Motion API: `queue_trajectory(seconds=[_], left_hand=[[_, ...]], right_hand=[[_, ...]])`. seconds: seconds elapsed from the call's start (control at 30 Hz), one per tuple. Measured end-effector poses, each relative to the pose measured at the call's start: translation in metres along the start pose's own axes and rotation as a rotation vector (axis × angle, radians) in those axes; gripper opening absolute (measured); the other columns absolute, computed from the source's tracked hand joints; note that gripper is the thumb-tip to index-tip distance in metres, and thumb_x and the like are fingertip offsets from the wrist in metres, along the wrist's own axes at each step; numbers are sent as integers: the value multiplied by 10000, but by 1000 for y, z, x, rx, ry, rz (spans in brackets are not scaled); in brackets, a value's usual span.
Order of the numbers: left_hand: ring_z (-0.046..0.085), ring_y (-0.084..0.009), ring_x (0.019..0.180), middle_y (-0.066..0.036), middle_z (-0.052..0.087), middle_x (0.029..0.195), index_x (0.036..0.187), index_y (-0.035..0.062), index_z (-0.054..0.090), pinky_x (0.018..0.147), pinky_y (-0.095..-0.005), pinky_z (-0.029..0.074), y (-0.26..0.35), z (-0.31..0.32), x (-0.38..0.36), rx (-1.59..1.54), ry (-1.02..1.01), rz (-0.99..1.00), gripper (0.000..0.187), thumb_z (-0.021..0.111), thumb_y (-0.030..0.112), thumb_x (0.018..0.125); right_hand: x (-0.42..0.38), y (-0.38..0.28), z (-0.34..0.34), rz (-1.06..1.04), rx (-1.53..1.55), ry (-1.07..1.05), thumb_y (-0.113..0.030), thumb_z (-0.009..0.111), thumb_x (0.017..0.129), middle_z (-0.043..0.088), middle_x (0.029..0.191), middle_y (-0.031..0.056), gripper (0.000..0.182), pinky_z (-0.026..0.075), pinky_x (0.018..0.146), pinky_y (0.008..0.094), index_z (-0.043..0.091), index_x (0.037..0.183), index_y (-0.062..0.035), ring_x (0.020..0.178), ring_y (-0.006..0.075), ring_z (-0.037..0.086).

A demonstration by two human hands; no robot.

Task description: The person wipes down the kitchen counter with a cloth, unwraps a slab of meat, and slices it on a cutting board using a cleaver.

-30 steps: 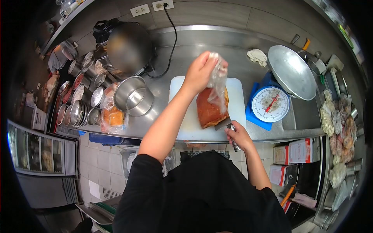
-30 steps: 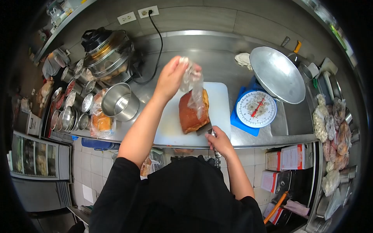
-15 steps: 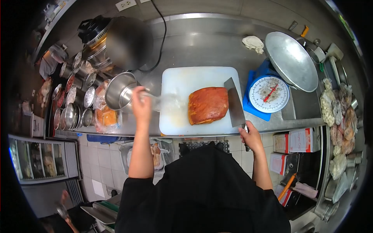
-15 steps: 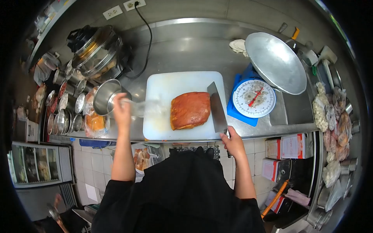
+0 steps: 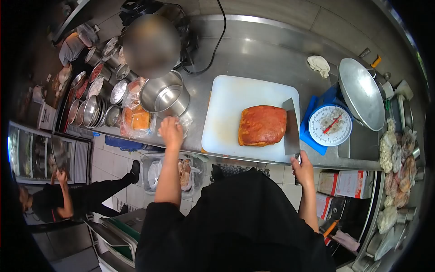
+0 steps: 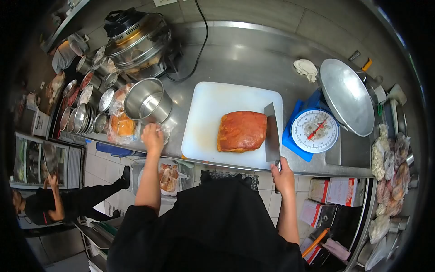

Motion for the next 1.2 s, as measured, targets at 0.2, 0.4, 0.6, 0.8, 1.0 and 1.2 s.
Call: queue_trajectory(seconds=[0.2, 0.4, 0.6, 0.8, 1.0, 1.2], left_hand=[[486, -315, 1295, -155, 590, 1325, 1169, 59, 683, 1078, -492, 316, 27, -38, -5, 14, -83, 52, 457, 677, 411, 877], [379, -351, 1398, -192, 457, 1469, 1408, 126, 508, 1113, -606, 291, 236, -33, -52, -352, -376, 638, 715, 786, 314, 777], [268, -475, 1436, -226, 283, 1577, 1522, 210, 379, 1084, -698, 275, 316, 28, -82, -23, -348, 864, 893, 763, 201, 716], [444, -415, 1345, -244, 448, 1468, 1513, 190, 386, 1097, -493, 391, 329, 21, 3, -113, -612, 919, 923, 785, 226, 681], [618, -209, 1131, -109, 641, 1273, 1432, 122, 507, 1004, -306, 462, 353, 22, 73, -422, -1286, 592, 739, 648, 162, 707], [574, -247, 1235, -152, 578, 1366, 1432, 122, 505, 1061, -329, 434, 331, 27, 41, -444, -1164, 649, 770, 692, 125, 685]], right_hand=[[-2, -2, -3, -20, -34, 23, -222, 618, 946, 586, 623, 60, 284, 447, 474, 343, 551, 1189, -90, 479, 159, 553], [-1, -9, -7, -5, -119, -24, -265, 627, 930, 681, 862, 282, 345, 505, 764, 498, 525, 1195, -68, 863, 465, 663], [-2, 7, -13, 28, -31, -44, -277, 627, 927, 671, 805, 255, 367, 510, 742, 480, 522, 1202, -57, 797, 435, 671], [-2, 29, -14, 8, 39, -41, -293, 626, 927, 672, 877, 272, 403, 505, 783, 487, 514, 1227, -48, 872, 448, 662], [-7, 27, -18, -39, 18, -30, -301, 620, 933, 668, 997, 305, 438, 497, 839, 527, 488, 1264, -46, 983, 502, 629], [-8, 33, -18, -82, -9, 13, -292, 618, 927, 664, 996, 319, 466, 491, 841, 545, 462, 1291, -48, 991, 508, 624]])
Point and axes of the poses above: each hand's wrist, its own x-axis towards the middle knuckle, its own z-axis out of the palm, y = z × x, the point moved 5 cm from there along x, towards the middle knuckle
